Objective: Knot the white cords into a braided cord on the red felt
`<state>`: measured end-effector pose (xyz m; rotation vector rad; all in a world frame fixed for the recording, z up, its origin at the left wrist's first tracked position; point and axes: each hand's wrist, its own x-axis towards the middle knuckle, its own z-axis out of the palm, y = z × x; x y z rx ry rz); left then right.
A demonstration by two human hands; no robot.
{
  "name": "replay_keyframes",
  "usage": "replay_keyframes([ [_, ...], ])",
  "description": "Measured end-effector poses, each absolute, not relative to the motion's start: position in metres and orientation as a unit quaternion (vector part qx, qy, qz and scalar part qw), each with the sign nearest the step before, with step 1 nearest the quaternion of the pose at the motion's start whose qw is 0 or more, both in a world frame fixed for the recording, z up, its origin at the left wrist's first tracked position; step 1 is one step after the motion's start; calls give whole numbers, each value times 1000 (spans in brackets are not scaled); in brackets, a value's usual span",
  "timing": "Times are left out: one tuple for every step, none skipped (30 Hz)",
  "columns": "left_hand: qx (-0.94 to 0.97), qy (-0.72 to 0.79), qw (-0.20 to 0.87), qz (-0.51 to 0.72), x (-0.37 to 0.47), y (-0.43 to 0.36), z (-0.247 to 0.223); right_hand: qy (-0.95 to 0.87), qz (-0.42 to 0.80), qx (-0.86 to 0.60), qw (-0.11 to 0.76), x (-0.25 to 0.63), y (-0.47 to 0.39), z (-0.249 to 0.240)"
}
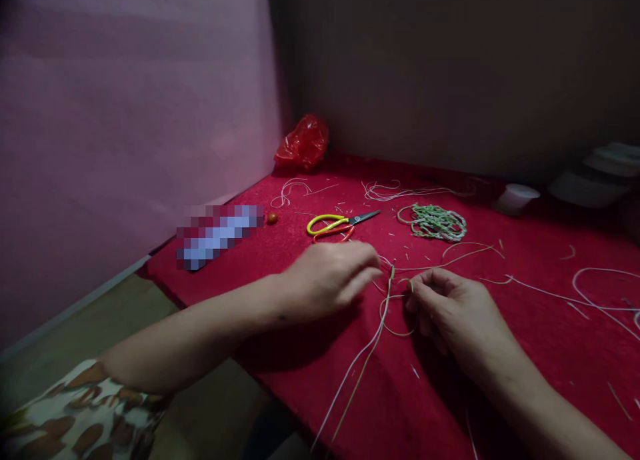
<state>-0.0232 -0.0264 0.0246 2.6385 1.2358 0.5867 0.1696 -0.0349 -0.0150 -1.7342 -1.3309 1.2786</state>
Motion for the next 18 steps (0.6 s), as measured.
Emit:
replay_keyframes([
  [864,427,100,245,-40,-27,32,-502,480,-655,298,169,-35,-14],
  [834,455,108,292,-61,-26,39,-502,480,-656,297,169,-36,-13],
  [795,499,99,329,-85,-25,45,-503,482,-653,296,168,-36,-12],
  [747,554,71,361,-110,-23,49,-504,487,-650,294,168,-36,-12],
  [695,614,36,372,-135,-21,50,-504,492,-646,293,168,-36,-11],
  [646,665,-8,375,-159,-19,50,-503,498,-643,292,167,-36,-11],
  [606,710,-33,357,-181,-18,47,-500,503,-642,291,167,-35,-11],
  [577,746,-44,330,-199,-17,42,-495,508,-643,289,167,-35,-11],
  [560,768,-48,307,-213,-17,37,-490,510,-646,287,167,-35,-11],
  [549,781,-63,292,-223,-17,30,-483,511,-650,288,167,-34,-12],
  [547,787,-75,276,-230,-18,24,-479,512,-653,288,167,-34,-12],
  [546,789,-85,271,-233,-19,17,-476,510,-655,289,167,-34,-13],
  [547,788,-94,266,-235,-20,12,-475,510,-657,290,167,-35,-14],
  [550,787,-102,263,-235,-20,7,-475,510,-655,291,168,-35,-14],
  [550,786,-109,261,-234,-21,3,-475,512,-653,293,169,-35,-15],
  [551,785,-116,258,-234,-21,0,-477,513,-651,292,170,-36,-15],
  [550,786,-121,255,-234,-21,-3,-478,515,-649,291,170,-36,-15],
  [548,787,-125,252,-234,-20,-4,-480,515,-648,291,171,-36,-15],
])
